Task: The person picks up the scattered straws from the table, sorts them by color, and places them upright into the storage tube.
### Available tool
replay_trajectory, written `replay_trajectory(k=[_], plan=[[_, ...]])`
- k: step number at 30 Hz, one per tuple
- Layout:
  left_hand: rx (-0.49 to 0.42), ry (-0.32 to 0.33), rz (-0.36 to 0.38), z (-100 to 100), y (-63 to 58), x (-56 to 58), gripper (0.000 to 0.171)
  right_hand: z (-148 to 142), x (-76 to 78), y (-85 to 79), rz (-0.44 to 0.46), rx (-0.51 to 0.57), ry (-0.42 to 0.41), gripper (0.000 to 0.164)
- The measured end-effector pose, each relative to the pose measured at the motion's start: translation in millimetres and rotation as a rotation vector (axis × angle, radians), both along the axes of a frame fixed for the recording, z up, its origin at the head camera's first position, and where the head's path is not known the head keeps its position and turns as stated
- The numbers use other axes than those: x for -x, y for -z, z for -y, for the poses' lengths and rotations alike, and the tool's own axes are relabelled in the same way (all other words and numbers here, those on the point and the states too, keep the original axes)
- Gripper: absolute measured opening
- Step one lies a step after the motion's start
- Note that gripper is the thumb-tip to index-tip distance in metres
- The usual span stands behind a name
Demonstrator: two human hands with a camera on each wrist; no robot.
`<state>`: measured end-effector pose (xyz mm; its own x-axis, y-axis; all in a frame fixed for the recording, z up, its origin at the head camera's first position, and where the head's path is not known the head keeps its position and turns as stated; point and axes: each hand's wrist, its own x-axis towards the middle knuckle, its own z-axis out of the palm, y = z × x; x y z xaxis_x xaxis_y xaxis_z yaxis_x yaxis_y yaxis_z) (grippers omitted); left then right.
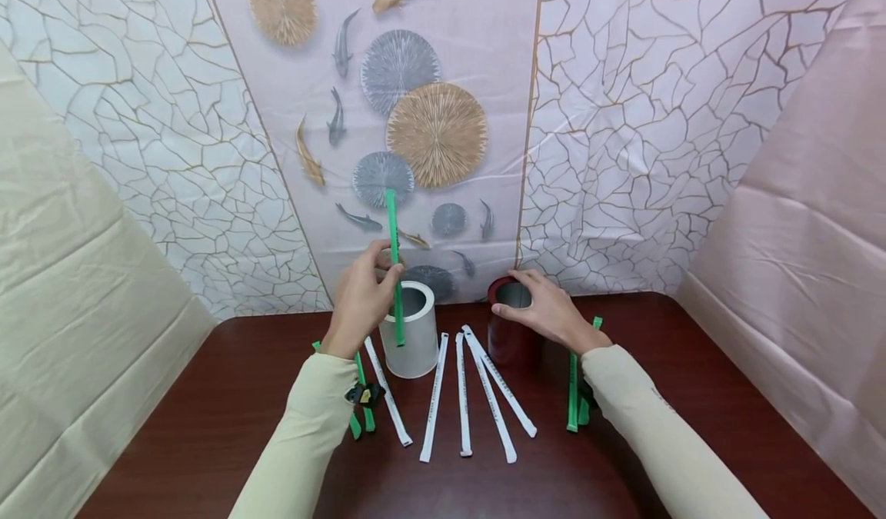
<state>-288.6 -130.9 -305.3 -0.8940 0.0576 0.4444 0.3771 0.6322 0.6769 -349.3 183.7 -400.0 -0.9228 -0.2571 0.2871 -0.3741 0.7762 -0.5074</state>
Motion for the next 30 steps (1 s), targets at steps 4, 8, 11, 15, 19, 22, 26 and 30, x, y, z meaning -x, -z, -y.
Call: replay_trajectory(k=[4, 8, 11, 15, 19, 22, 26, 30], plan=[[-0.038, 0.048, 0.025, -12, -2.0, 3.8, 0.049, 1, -0.2, -2.1, 0.000, -0.001, -0.003, 0.092], [-0.071, 0.059, 0.005, -23, -3.2, 8.1, 0.051, 0, 0.3, -1.5, -0.003, 0.006, -0.005, 0.090], [-0.115, 0.075, -0.034, -31, -4.0, 12.0, 0.046, -1, 0.5, 0.1, 0.004, 0.017, -0.007, 0.092], [-0.168, 0.107, -0.095, -42, -2.9, 17.0, 0.035, -2, 0.0, 3.9, 0.034, 0.059, -0.019, 0.100], [-0.204, 0.142, -0.145, -53, -4.8, 19.6, 0.027, -2, -1.2, 6.1, 0.049, 0.104, -0.022, 0.106], [-0.240, 0.170, -0.184, -62, -8.5, 20.7, 0.024, -1, -1.6, 6.4, 0.043, 0.116, -0.009, 0.107], [-0.282, 0.205, -0.243, -75, -11.1, 23.7, 0.021, -1, -2.4, 5.7, 0.041, 0.122, 0.008, 0.108], [-0.294, 0.232, -0.300, -86, -10.2, 27.7, 0.020, 0, -3.4, 4.7, 0.044, 0.114, 0.020, 0.107]])
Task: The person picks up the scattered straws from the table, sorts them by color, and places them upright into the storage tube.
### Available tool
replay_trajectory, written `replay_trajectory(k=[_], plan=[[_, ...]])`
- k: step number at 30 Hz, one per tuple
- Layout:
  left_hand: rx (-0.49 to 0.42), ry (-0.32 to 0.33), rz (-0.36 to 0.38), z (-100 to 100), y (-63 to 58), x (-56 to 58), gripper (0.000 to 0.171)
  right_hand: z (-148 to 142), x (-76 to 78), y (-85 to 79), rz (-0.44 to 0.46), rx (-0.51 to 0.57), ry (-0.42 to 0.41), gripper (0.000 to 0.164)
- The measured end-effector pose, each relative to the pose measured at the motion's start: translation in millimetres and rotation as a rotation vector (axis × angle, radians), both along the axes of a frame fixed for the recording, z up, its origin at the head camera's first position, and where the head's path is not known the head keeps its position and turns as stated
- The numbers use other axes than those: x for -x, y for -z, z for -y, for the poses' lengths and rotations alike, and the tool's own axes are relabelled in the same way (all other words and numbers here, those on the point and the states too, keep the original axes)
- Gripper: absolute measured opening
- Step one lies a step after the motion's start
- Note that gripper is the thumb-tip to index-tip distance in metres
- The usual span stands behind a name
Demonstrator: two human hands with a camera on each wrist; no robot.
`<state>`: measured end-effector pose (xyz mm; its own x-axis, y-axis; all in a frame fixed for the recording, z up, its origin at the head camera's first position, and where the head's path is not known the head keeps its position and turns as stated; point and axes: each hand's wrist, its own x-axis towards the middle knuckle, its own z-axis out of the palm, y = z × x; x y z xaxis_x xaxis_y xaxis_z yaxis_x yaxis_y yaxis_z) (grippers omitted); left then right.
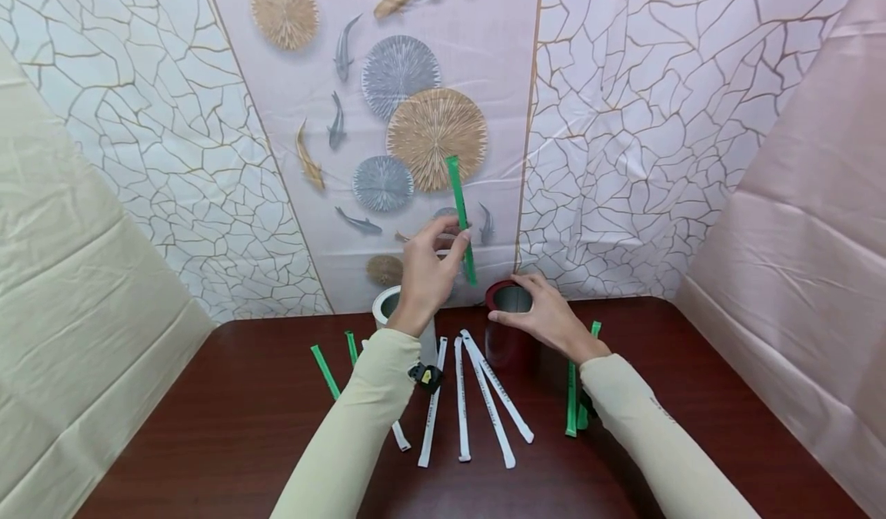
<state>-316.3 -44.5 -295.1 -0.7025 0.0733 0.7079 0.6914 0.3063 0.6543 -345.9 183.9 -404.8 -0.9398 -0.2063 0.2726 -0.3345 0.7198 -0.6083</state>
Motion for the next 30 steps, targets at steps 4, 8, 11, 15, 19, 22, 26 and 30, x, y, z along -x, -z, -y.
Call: replay_trajectory(k=[4, 8, 11, 15, 19, 22, 26, 30], plan=[[0.032, -0.003, -0.034, -10, 5.5, 5.1, 0.020, 1, -1.9, 0.2, -0.013, 0.003, 0.003, 0.104], [0.114, -0.019, -0.036, -20, 16.0, 10.8, 0.017, 2, -3.6, 1.2, -0.030, 0.009, 0.004, 0.104], [0.198, -0.045, -0.006, -25, 25.9, 13.5, 0.013, 3, -4.0, 1.9, -0.043, 0.007, -0.002, 0.103], [0.298, -0.088, 0.075, -32, 39.6, 14.5, 0.012, 3, -3.3, 1.9, -0.062, 0.011, -0.002, 0.103], [0.347, -0.120, 0.157, -36, 52.4, 13.8, 0.020, 1, -1.7, 2.2, -0.076, 0.009, 0.007, 0.104], [0.370, -0.131, 0.211, -37, 61.8, 11.9, 0.023, 1, -1.7, 2.7, -0.076, 0.007, 0.005, 0.104], [0.384, -0.144, 0.289, -34, 73.9, 10.3, 0.022, 0, -2.5, 3.6, -0.072, 0.001, 0.005, 0.104], [0.359, -0.147, 0.331, -27, 78.9, 9.1, 0.026, 1, -2.4, 3.8, -0.075, -0.006, 0.000, 0.103]])
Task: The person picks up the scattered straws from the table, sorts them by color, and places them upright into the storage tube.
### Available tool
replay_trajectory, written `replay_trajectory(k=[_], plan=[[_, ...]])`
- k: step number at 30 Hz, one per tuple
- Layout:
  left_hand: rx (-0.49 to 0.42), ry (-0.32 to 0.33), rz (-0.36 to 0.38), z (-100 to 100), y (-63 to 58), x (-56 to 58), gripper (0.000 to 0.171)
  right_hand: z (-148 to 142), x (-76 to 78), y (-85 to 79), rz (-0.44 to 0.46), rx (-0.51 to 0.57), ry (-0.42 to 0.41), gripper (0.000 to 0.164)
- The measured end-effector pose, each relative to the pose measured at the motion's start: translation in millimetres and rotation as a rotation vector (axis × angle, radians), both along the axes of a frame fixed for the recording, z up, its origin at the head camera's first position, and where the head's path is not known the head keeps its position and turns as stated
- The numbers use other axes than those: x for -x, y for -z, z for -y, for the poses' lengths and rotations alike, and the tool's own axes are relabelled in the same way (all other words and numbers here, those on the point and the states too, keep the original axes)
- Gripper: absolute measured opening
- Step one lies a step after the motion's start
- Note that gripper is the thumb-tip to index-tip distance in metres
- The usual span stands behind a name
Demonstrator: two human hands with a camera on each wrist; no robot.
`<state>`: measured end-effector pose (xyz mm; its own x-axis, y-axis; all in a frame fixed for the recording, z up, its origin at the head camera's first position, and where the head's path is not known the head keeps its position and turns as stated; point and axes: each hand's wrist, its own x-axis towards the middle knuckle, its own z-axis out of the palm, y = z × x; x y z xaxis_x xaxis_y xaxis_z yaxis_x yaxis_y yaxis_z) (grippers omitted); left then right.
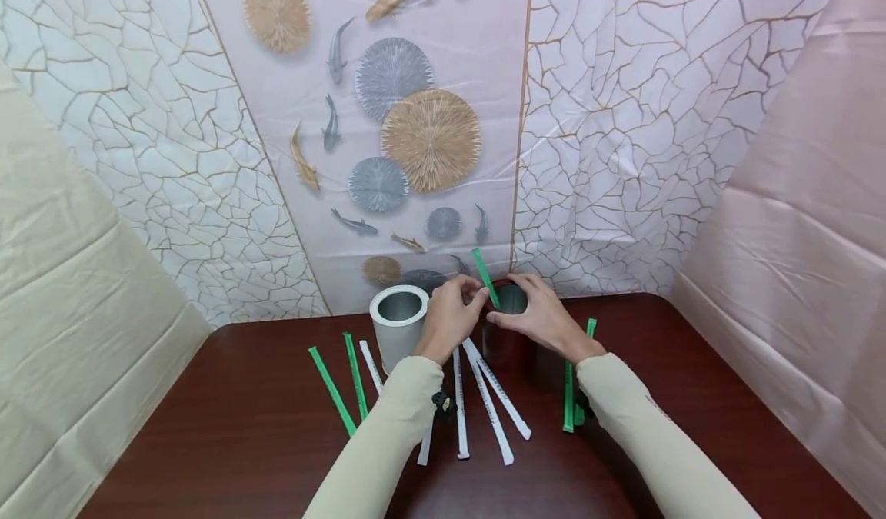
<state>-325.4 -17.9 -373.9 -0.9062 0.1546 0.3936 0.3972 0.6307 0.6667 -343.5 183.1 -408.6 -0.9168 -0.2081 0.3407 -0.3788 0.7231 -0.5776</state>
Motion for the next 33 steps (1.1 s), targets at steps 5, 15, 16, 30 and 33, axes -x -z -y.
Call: replay_trajectory(k=[5, 15, 16, 30, 33], plan=[[-0.010, 0.016, 0.017, 20, -12.5, -10.6, 0.028, 2, 0.3, 2.6, 0.009, 0.009, -0.008, 0.100], [-0.002, -0.031, -0.009, 113, -66.6, -42.0, 0.032, 1, 2.7, -2.8, 0.008, 0.012, -0.015, 0.105], [0.009, -0.042, 0.000, 123, -69.6, -43.2, 0.034, 0, 2.9, -4.3, 0.007, 0.014, -0.013, 0.105], [0.234, -0.238, 0.415, 230, -6.6, -48.7, 0.052, -5, 2.6, -4.3, 0.018, 0.000, -0.005, 0.104], [0.214, -0.260, 0.486, 239, 15.5, -50.8, 0.044, -1, 1.5, -0.3, 0.021, 0.002, -0.011, 0.105]])
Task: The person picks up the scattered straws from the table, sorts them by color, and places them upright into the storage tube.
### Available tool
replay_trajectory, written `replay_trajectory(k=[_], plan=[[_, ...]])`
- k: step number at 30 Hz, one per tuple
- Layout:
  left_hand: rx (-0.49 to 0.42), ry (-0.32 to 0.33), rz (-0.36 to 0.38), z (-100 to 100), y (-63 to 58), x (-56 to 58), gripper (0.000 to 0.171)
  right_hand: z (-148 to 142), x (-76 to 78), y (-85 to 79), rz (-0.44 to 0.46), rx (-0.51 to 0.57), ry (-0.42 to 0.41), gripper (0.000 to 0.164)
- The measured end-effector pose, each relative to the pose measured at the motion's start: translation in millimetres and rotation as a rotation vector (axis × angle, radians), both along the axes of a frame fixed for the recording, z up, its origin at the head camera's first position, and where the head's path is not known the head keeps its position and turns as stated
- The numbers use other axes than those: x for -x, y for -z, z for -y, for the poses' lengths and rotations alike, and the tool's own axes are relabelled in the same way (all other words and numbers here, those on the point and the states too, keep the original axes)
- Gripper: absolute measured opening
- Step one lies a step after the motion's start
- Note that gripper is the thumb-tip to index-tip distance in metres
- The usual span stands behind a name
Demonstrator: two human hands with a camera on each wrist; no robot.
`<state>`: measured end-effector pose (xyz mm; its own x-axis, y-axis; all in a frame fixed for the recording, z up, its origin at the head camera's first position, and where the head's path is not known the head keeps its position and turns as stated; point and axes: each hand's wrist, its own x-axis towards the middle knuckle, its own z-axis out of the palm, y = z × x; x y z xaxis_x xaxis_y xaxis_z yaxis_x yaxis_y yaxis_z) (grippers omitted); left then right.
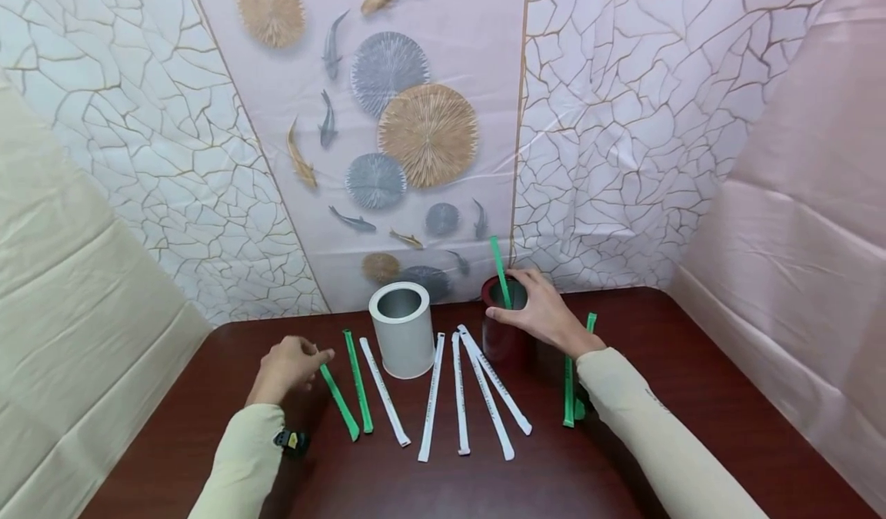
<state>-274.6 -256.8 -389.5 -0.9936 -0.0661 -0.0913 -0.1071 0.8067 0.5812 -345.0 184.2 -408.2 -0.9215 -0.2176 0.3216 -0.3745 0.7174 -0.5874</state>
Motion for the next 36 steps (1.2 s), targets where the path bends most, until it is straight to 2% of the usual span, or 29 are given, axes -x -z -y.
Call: replay_trajectory(k=[3, 6, 13, 20, 25, 29, 33, 36], plan=[[-0.027, -0.035, 0.037, 0, 16.3, 1.4, 0.037, 0, -0.4, 1.4, -0.008, 0.002, 0.001, 0.104], [-0.051, -0.066, 0.069, -3, 28.2, 3.2, 0.037, -1, -0.6, 2.4, -0.018, 0.004, 0.001, 0.104], [-0.038, -0.100, 0.087, -11, 41.7, 5.8, 0.035, 1, -1.6, 2.1, -0.015, 0.007, 0.001, 0.104], [-0.034, -0.089, 0.077, -13, 44.8, 8.0, 0.027, 1, -3.3, 1.5, -0.012, 0.004, 0.006, 0.106], [-0.051, -0.075, 0.096, -12, 41.6, 8.8, 0.021, 1, -3.8, 0.6, -0.016, 0.004, 0.003, 0.105], [-0.011, -0.052, 0.099, -12, 39.8, 8.2, 0.026, 1, -3.6, 1.3, -0.018, 0.005, 0.006, 0.105], [0.028, -0.058, 0.085, -10, 41.2, 9.9, 0.033, 0, -3.5, 2.6, -0.017, 0.006, 0.007, 0.105], [0.054, -0.060, 0.052, -10, 35.4, 9.9, 0.037, 0, -3.6, 3.0, -0.018, 0.010, 0.004, 0.105]])
